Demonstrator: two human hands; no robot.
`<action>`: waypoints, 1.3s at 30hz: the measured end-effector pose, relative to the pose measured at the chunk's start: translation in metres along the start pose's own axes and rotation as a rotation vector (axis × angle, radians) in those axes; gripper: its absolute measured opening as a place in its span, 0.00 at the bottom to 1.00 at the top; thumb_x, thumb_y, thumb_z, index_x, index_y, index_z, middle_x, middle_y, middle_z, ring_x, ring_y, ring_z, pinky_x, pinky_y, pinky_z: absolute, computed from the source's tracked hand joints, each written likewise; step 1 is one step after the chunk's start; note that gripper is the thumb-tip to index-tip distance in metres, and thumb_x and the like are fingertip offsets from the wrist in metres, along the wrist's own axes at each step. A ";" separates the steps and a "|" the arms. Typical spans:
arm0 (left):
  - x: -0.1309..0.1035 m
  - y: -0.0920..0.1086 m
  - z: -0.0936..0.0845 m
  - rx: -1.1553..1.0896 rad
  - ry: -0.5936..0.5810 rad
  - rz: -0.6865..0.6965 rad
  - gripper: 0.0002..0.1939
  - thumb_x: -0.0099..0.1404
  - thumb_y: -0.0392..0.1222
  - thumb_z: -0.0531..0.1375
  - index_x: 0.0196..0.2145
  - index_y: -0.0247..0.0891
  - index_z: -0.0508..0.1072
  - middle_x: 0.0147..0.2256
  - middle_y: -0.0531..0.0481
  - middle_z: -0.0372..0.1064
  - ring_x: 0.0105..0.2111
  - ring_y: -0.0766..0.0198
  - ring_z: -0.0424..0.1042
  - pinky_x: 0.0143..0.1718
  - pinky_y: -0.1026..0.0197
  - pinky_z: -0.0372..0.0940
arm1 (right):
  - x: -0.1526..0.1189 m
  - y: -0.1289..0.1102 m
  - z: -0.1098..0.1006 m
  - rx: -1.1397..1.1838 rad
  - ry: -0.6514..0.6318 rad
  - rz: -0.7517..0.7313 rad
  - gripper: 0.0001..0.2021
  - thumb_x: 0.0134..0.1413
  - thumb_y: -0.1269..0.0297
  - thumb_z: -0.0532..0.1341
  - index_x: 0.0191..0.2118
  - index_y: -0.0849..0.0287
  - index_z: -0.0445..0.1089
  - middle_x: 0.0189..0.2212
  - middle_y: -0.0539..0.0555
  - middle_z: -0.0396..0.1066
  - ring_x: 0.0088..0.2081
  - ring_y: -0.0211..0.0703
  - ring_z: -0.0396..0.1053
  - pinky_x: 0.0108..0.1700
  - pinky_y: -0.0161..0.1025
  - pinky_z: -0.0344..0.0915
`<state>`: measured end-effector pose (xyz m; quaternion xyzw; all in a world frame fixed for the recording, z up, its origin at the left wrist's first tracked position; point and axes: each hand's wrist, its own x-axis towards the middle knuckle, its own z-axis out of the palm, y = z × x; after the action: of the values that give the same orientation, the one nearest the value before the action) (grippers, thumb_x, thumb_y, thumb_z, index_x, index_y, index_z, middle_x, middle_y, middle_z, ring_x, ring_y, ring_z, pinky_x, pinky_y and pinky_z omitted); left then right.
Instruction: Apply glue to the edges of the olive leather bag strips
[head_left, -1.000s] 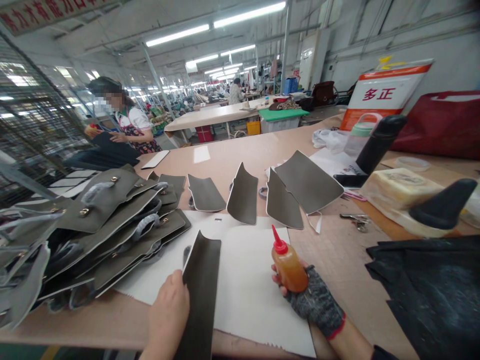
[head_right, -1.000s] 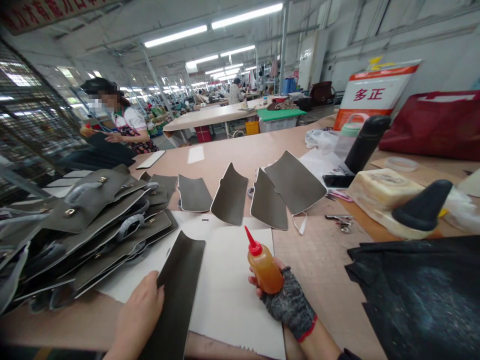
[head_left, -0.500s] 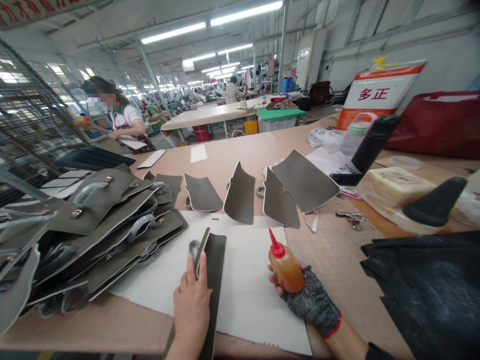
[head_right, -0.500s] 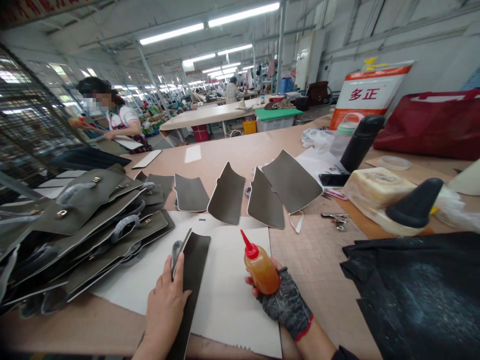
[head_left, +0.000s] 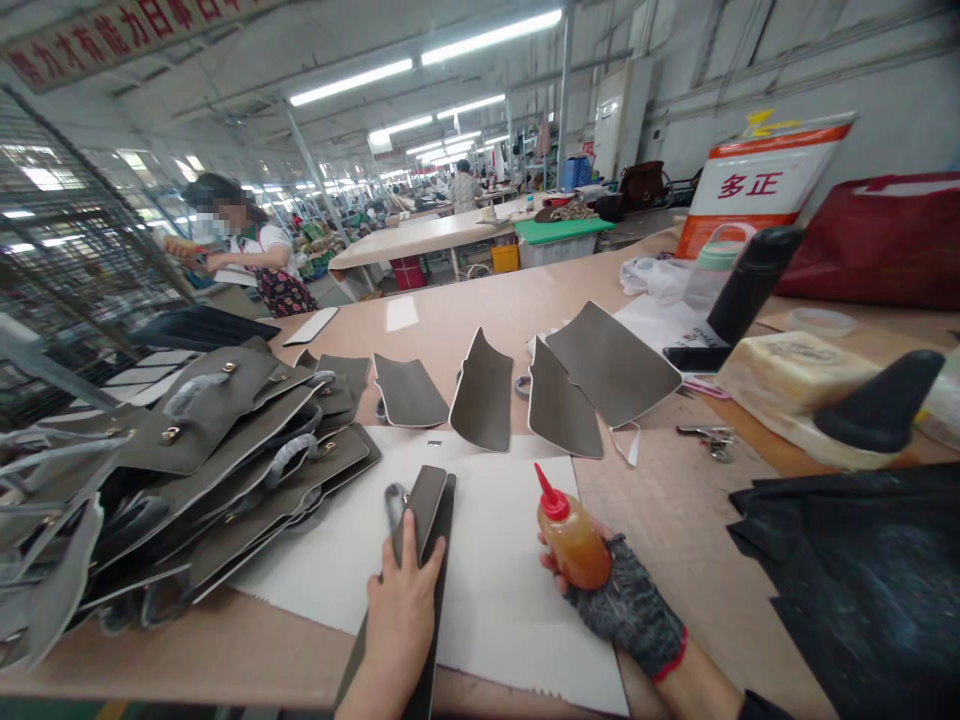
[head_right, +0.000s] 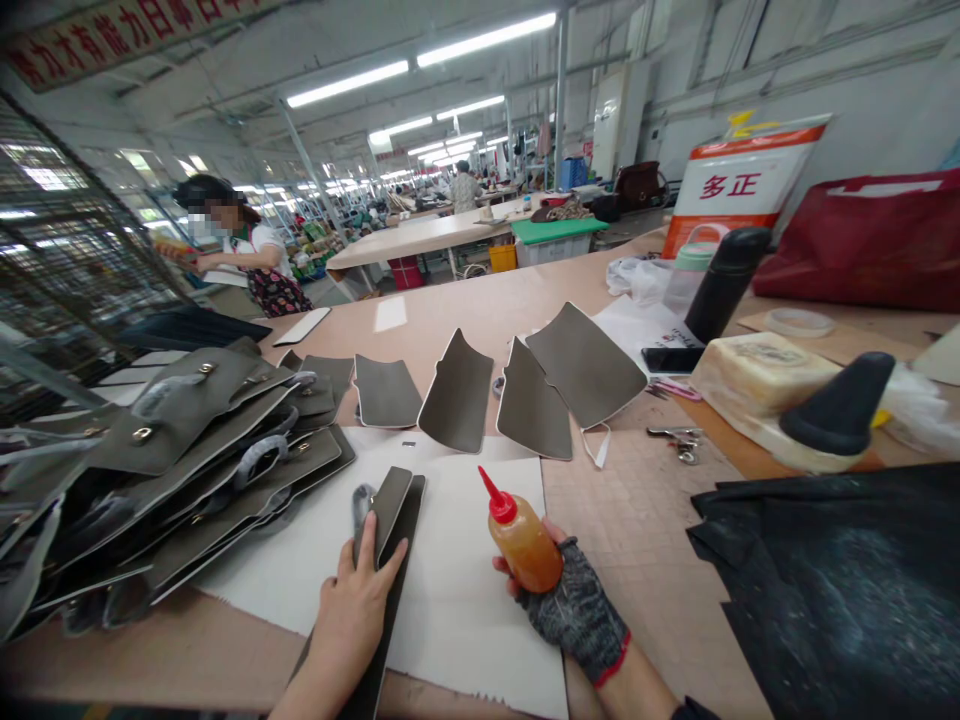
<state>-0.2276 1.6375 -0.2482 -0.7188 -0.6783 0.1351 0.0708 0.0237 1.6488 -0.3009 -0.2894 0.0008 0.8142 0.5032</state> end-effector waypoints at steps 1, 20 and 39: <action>0.001 0.000 -0.002 0.003 -0.016 0.011 0.34 0.57 0.22 0.45 0.54 0.55 0.62 0.63 0.42 0.41 0.54 0.41 0.57 0.37 0.47 0.66 | 0.000 0.000 0.000 -0.008 0.007 0.002 0.15 0.50 0.56 0.58 0.38 0.62 0.71 0.32 0.59 0.76 0.30 0.49 0.73 0.23 0.37 0.67; 0.007 -0.018 -0.037 -0.155 -0.333 0.171 0.57 0.29 0.37 0.73 0.57 0.51 0.57 0.65 0.38 0.26 0.57 0.30 0.50 0.45 0.40 0.62 | -0.009 0.002 0.002 -0.026 0.060 -0.010 0.11 0.51 0.62 0.59 0.41 0.59 0.69 0.32 0.59 0.76 0.32 0.53 0.74 0.26 0.39 0.67; 0.063 -0.012 -0.045 -0.048 -0.499 0.331 0.69 0.23 0.43 0.72 0.62 0.35 0.45 0.61 0.21 0.40 0.52 0.31 0.60 0.46 0.45 0.60 | 0.017 0.001 -0.018 0.042 0.043 0.155 0.14 0.50 0.57 0.59 0.36 0.64 0.73 0.30 0.62 0.76 0.32 0.53 0.74 0.25 0.41 0.68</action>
<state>-0.2236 1.7048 -0.2085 -0.7658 -0.5512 0.3009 -0.1381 0.0258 1.6568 -0.3237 -0.2955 0.0513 0.8441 0.4446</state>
